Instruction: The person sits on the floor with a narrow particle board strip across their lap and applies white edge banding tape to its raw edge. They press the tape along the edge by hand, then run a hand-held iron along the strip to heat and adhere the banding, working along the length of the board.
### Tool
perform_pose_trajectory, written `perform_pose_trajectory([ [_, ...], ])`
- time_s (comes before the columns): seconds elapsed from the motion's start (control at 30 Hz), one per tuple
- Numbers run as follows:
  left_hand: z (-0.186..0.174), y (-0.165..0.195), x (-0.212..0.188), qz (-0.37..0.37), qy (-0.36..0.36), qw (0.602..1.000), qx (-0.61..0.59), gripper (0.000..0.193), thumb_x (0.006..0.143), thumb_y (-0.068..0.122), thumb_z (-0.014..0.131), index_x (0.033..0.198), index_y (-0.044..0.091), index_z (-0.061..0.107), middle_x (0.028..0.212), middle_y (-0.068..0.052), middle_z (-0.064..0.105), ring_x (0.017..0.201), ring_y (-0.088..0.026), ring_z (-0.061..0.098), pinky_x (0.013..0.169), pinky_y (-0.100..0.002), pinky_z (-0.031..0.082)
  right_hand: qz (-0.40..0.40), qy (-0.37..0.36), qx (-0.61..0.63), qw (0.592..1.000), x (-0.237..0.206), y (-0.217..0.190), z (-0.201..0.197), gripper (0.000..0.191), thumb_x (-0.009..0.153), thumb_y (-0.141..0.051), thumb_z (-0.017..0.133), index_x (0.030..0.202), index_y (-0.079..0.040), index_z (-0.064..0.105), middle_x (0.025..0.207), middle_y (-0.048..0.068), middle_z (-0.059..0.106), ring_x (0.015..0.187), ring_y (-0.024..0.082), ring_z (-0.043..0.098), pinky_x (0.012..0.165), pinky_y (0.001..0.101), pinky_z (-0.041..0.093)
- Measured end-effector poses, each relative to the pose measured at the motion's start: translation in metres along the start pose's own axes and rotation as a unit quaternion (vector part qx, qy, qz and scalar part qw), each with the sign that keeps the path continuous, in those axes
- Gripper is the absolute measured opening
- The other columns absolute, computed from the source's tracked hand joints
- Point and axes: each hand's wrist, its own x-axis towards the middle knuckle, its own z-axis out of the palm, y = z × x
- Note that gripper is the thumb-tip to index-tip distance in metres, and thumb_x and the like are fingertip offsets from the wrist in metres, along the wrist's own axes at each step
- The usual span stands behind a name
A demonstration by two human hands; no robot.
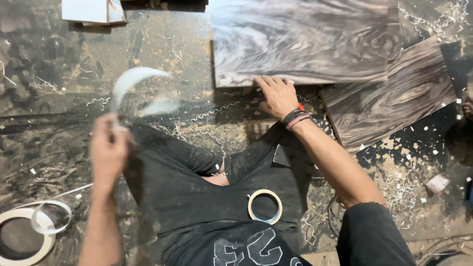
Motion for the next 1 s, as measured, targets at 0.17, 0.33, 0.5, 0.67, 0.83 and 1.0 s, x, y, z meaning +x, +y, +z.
perform_pose_trajectory([
  [0.17, 0.06, 0.016, -0.048, 0.085, -0.256, 0.947, 0.175, 0.041, 0.088, 0.019, 0.062, 0.129, 0.02, 0.061, 0.086, -0.019, 0.073, 0.081, -0.041, 0.071, 0.07, -0.052, 0.054, 0.052, 0.209, -0.194, 0.957, 0.011, 0.048, 0.005, 0.086, 0.088, -0.013, 0.074, 0.164, -0.028, 0.038, 0.166, 0.012, 0.038, 0.144, 0.043, 0.042, 0.108, 0.0591, 0.04],
  [0.33, 0.098, -0.011, -0.085, 0.173, -0.278, 0.912, 0.247, 0.024, 0.093, 0.024, 0.06, 0.115, 0.014, 0.065, 0.091, -0.015, 0.076, 0.082, -0.038, 0.072, 0.071, -0.052, 0.055, 0.055, 0.135, -0.15, 0.978, 0.011, 0.056, -0.017, 0.088, 0.082, -0.007, 0.067, 0.163, -0.026, 0.039, 0.163, 0.015, 0.04, 0.135, 0.045, 0.048, 0.085, 0.0516, 0.054],
  [0.5, 0.113, -0.025, -0.087, 0.193, -0.241, 0.905, 0.293, 0.019, 0.096, 0.022, 0.058, 0.109, 0.011, 0.067, 0.085, -0.014, 0.074, 0.077, -0.036, 0.071, 0.07, -0.049, 0.055, -0.006, 0.179, -0.148, 0.973, -0.02, 0.038, -0.116, 0.032, 0.103, -0.02, 0.062, 0.133, -0.028, 0.071, 0.099, 0.007, 0.073, 0.073, 0.022, 0.07, 0.058, 0.035, 0.054],
  [0.67, 0.11, -0.015, -0.079, 0.211, -0.23, 0.92, 0.237, 0.021, 0.093, 0.022, 0.06, 0.108, 0.009, 0.067, 0.082, -0.016, 0.073, 0.074, -0.037, 0.071, 0.064, -0.05, 0.054, -0.078, 0.299, -0.101, 0.946, -0.068, 0.004, -0.178, 0.018, 0.106, -0.011, 0.069, 0.116, -0.024, 0.076, 0.087, -0.005, 0.076, 0.067, 0.01, 0.065, 0.054, 0.0277, 0.044],
  [0.83, 0.108, 0.001, -0.084, 0.156, -0.282, 0.898, 0.298, 0.027, 0.098, 0.034, 0.06, 0.112, 0.011, 0.067, 0.086, -0.013, 0.073, 0.086, -0.034, 0.07, 0.075, -0.048, 0.053, -0.082, 0.285, -0.082, 0.951, -0.095, -0.049, -0.178, 0.023, 0.097, -0.007, 0.073, 0.115, -0.02, 0.074, 0.092, -0.003, 0.077, 0.072, 0.015, 0.069, 0.06, 0.0317, 0.047],
  [1.0, 0.104, 0.011, -0.089, 0.246, -0.222, 0.878, 0.346, 0.047, 0.092, 0.041, 0.065, 0.122, 0.005, 0.066, 0.113, -0.014, 0.07, 0.113, -0.032, 0.059, 0.097, -0.049, 0.042, -0.074, 0.28, -0.053, 0.956, -0.11, -0.07, -0.176, 0.031, 0.091, -0.003, 0.07, 0.117, -0.018, 0.073, 0.103, 0.002, 0.078, 0.079, 0.021, 0.072, 0.063, 0.0354, 0.051],
])
